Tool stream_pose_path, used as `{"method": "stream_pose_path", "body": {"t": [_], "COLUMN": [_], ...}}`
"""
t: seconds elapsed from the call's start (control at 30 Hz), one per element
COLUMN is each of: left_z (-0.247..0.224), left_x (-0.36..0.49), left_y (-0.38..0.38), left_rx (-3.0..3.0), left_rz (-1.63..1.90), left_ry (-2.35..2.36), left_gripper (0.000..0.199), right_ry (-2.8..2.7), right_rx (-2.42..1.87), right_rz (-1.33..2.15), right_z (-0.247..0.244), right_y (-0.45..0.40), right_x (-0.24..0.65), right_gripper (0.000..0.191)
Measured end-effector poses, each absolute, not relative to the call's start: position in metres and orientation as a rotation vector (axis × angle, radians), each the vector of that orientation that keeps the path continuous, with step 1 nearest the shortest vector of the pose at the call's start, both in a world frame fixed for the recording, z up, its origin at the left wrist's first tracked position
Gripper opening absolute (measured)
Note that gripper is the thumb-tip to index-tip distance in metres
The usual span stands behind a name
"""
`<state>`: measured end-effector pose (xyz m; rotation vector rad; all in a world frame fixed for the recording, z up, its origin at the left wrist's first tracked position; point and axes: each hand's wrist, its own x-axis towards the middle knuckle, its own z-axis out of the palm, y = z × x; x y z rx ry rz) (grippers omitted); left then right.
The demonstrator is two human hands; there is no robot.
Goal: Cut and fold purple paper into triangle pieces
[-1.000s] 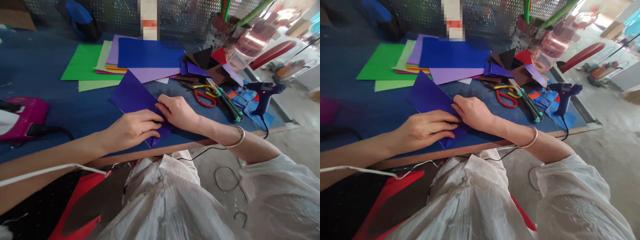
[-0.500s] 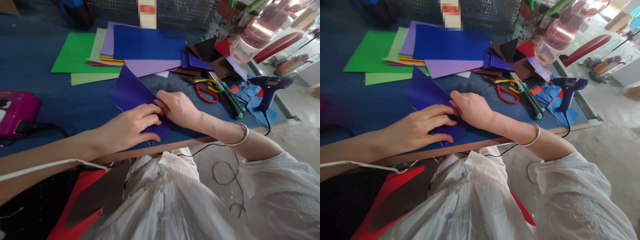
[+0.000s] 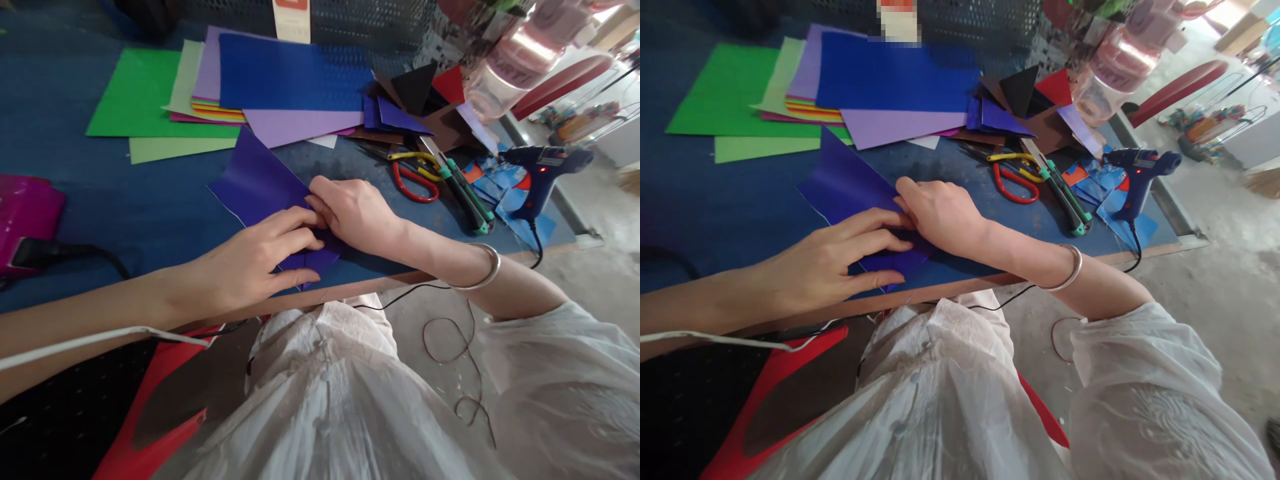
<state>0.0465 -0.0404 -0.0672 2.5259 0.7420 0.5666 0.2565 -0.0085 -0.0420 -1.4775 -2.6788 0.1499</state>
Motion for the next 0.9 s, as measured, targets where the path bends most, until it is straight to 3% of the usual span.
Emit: {"method": "stream_pose_path", "body": {"t": [0.3, 0.67, 0.9], "left_z": [-0.063, -0.057, -0.066], "left_x": [0.053, 0.059, 0.048], "left_y": [-0.039, -0.075, -0.068], "left_rx": [2.478, 3.168, 2.908], "left_rz": [0.627, 0.531, 0.566], "left_ry": [0.774, 0.665, 0.659], "left_gripper": [0.024, 0.039, 0.036], "right_ry": [-2.684, -2.721, -2.723], "right_rx": [-1.489, -1.592, -1.587], "right_rz": [0.155, 0.118, 0.135], "right_z": [-0.042, -0.037, -0.038], "right_y": [-0.008, -0.010, -0.009], "right_x": [0.256, 0.252, 0.253], "right_gripper": [0.027, 0.031, 0.032]}}
